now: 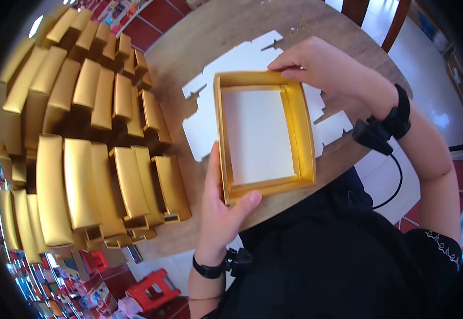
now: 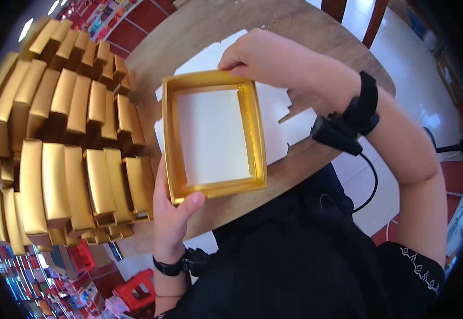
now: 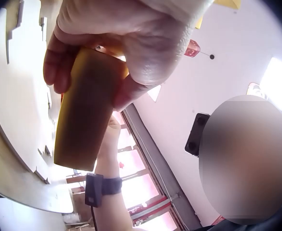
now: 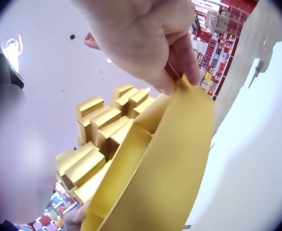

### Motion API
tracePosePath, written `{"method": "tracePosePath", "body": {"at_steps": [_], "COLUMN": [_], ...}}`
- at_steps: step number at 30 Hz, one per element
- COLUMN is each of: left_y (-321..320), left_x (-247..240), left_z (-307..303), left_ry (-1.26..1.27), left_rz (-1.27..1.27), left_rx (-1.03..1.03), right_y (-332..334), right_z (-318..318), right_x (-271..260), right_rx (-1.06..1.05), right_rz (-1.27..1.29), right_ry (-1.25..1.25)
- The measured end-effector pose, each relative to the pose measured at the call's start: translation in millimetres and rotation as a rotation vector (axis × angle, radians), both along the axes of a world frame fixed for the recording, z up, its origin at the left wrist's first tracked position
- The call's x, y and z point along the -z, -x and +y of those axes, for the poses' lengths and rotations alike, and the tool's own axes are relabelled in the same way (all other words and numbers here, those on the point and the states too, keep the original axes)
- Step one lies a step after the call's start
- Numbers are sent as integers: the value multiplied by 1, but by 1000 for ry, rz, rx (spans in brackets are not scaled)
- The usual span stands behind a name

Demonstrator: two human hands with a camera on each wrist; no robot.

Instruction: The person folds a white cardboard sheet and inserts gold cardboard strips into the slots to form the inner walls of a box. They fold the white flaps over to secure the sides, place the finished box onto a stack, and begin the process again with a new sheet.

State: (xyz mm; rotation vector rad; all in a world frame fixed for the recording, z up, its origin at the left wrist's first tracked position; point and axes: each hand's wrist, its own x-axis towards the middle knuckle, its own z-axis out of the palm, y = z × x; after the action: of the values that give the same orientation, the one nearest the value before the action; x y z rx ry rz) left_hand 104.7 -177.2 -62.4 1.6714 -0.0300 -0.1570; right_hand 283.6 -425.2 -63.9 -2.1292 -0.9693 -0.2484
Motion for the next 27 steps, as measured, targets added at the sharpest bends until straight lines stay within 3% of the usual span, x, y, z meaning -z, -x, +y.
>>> {"method": "tracePosePath", "body": {"at_steps": [2,5,7,9,11,12,21,27], "left_y": [-4,-9,-10,-7,-6,-5,-2,-3], "left_x": [10,36,48,56,60,62,76,82], "left_z": [0,3,4,12,11,12,11,12], "left_ry": [16,131,184,323,363,385,450,356], "left_rz": [15,115,106,308,307,295,219,175], "left_rx": [19,-16,-52,-55,-92,-83,-45,-9], "right_y": [-3,-10,-24,-24,-21,-20,-21,-14], "right_z": [5,17,21,34,47,53,64,75], "right_x": [0,14,16,16,5,4,37,36], "right_rx": [43,41,-1,-65,59,48,65,163], "right_rz": [111,255,192,133,196,87,-183,-79], "right_ry": [340,505,542,599,894,1022,1121,1272]}}
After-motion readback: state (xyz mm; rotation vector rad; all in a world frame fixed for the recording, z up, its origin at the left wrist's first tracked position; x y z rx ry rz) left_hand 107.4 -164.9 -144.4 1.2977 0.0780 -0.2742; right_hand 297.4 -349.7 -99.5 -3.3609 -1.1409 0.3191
